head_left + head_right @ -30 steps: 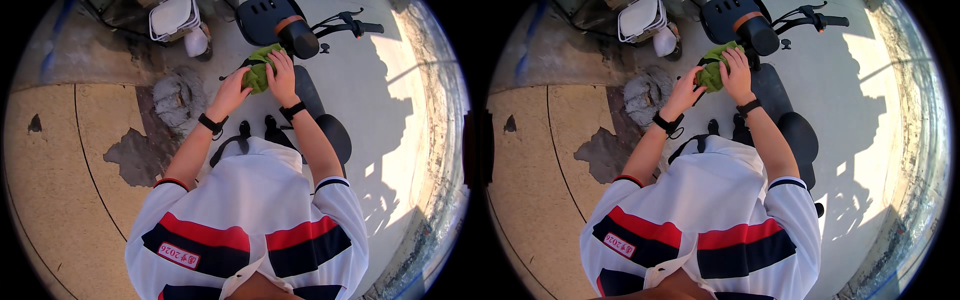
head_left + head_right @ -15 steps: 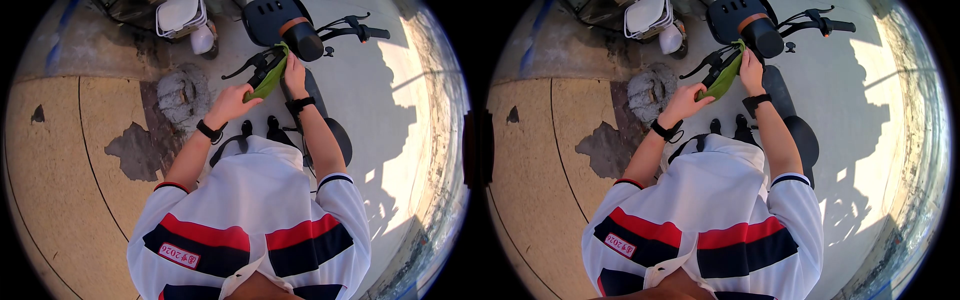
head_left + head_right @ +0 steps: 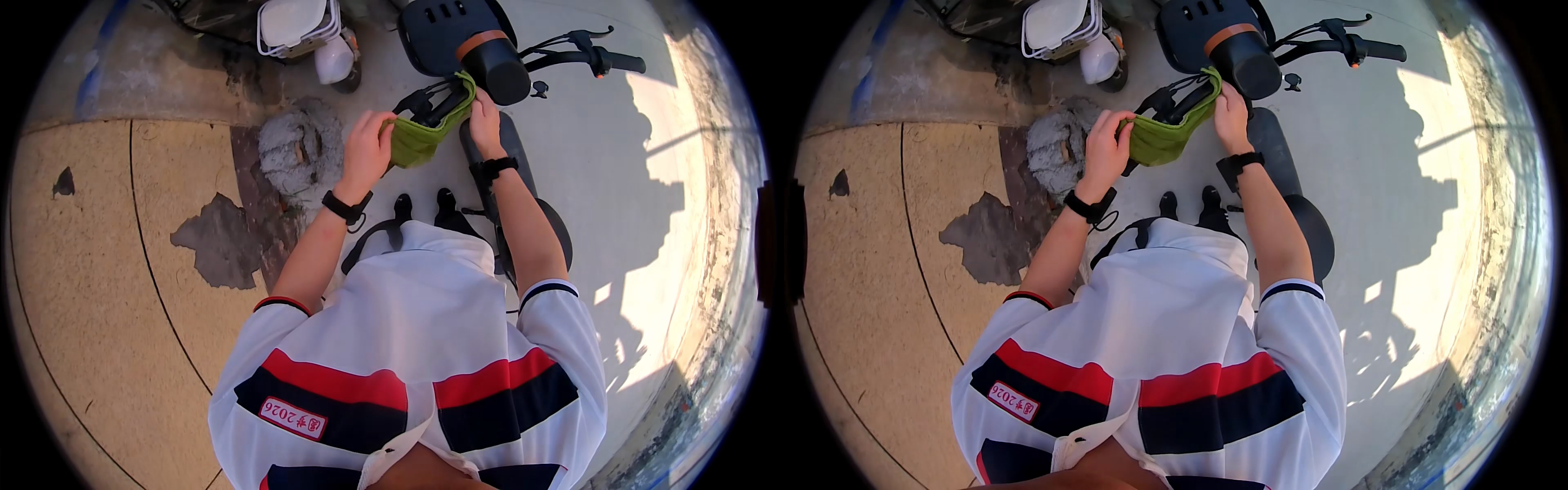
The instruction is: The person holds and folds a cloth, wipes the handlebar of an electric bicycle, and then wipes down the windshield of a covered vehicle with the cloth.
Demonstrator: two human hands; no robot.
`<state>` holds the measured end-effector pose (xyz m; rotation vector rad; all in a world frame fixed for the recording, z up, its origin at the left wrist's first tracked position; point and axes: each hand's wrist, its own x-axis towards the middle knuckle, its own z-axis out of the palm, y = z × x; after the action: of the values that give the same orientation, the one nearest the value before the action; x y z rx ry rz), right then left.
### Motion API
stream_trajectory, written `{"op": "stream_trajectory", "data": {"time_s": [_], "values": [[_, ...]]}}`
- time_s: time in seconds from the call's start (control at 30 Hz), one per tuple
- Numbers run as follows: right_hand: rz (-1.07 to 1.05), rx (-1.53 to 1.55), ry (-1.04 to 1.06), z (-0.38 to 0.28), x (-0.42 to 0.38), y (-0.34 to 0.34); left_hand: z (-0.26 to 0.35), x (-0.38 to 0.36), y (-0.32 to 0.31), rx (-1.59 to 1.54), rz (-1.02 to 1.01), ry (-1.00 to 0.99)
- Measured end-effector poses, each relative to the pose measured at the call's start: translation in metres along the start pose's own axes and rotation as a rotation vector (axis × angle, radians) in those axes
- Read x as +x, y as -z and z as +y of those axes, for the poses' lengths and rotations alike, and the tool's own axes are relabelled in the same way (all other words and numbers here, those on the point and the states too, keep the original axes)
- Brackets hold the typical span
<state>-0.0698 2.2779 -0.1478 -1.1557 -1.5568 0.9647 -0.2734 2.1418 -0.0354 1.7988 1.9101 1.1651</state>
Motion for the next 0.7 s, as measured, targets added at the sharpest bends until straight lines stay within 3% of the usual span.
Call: {"op": "stream_trajectory", "data": {"time_s": [0.7], "values": [[-0.031,0.053,-0.038,0.008,0.012,-0.015,-0.002,-0.016,-0.035,0.082,-0.290,0.003]]}}
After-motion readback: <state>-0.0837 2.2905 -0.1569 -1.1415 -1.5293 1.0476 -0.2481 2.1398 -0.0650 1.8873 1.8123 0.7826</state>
